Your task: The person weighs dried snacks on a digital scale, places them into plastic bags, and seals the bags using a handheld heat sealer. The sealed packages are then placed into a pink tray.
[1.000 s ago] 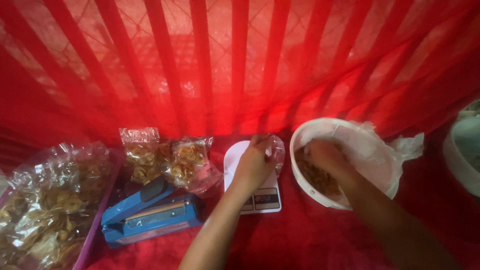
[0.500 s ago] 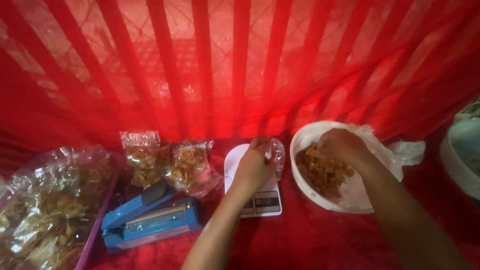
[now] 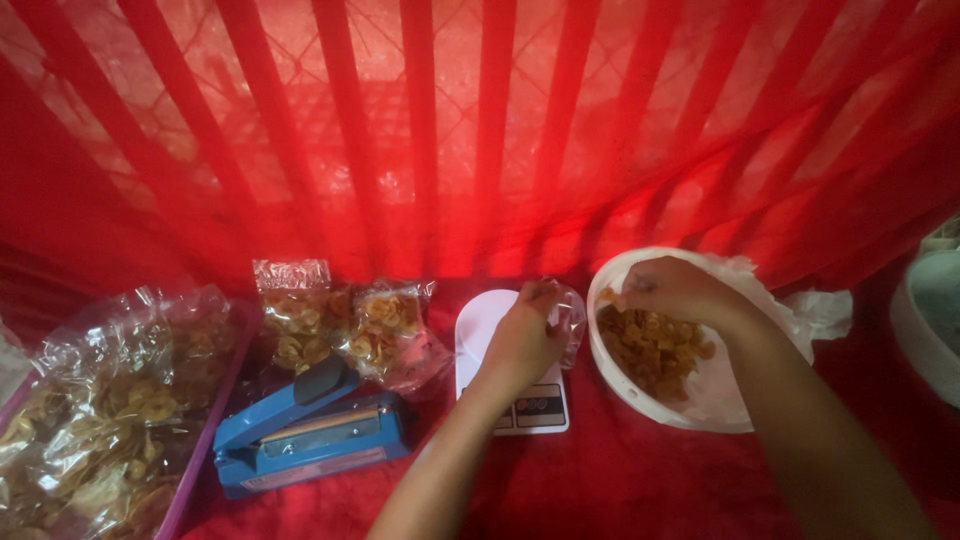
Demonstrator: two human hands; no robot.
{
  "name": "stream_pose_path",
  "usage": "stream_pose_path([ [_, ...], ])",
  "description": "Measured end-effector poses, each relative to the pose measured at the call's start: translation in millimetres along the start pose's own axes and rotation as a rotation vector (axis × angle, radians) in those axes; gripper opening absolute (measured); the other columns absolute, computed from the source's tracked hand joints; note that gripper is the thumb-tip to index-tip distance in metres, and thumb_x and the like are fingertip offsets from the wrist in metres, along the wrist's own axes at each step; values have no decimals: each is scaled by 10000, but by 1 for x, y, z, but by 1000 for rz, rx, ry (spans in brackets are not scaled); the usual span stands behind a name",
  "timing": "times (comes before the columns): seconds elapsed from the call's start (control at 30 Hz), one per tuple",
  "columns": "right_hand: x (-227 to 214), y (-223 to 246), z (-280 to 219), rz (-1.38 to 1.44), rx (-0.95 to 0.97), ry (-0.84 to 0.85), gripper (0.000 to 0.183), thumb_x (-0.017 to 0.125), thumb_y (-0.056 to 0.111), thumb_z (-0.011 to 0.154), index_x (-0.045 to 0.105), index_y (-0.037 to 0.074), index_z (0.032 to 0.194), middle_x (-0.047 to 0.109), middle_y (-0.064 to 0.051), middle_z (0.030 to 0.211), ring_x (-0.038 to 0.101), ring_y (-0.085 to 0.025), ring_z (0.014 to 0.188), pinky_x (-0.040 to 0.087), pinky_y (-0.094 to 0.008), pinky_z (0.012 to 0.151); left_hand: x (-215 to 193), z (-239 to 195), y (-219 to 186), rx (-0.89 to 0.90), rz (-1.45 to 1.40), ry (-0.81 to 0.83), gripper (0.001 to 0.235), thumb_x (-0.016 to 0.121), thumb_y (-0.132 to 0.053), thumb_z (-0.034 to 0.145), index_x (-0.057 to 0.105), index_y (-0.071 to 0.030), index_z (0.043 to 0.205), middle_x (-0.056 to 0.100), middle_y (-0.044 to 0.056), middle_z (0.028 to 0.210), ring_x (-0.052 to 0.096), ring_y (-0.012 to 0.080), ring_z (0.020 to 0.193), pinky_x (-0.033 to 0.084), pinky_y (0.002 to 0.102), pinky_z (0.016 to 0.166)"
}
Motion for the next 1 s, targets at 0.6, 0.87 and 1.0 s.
stream_pose_path([
  [0.6,45,39,-15,1011,-32,230,615,428,527,1106,585,-39,1289,658,-238,1237,712,-277,1094,567,-489,1022,-30,0,-26,225,-469,46,568,718,54,843,667,-119,1382,647,76,1317,604,123,948,524,257,799],
  [0.87,41,54,-44,1132,-21,156,329,503,288,1023,587,56,1241,641,-69,1175,637,-214,1055,532,-437,934,-18,-7,-36,305,-562,-59,597,603,114,869,614,-106,1425,599,76,1400,610,105,1048,533,231,843],
  [1.0,22,34,-40,1053,399,-268,321,604,291,986,586,83,1229,632,-59,1207,647,-204,1079,555,-429,912,-7,-7,-33,233,-415,-134,548,638,49,889,626,-115,1412,620,84,1414,636,140,971,527,248,811],
])
Point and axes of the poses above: each hand's wrist, its own z-axis towards the middle knuckle, its own x-axis out of the palm, y = z × x, the point moved 2 cm from there along z, towards the middle knuckle
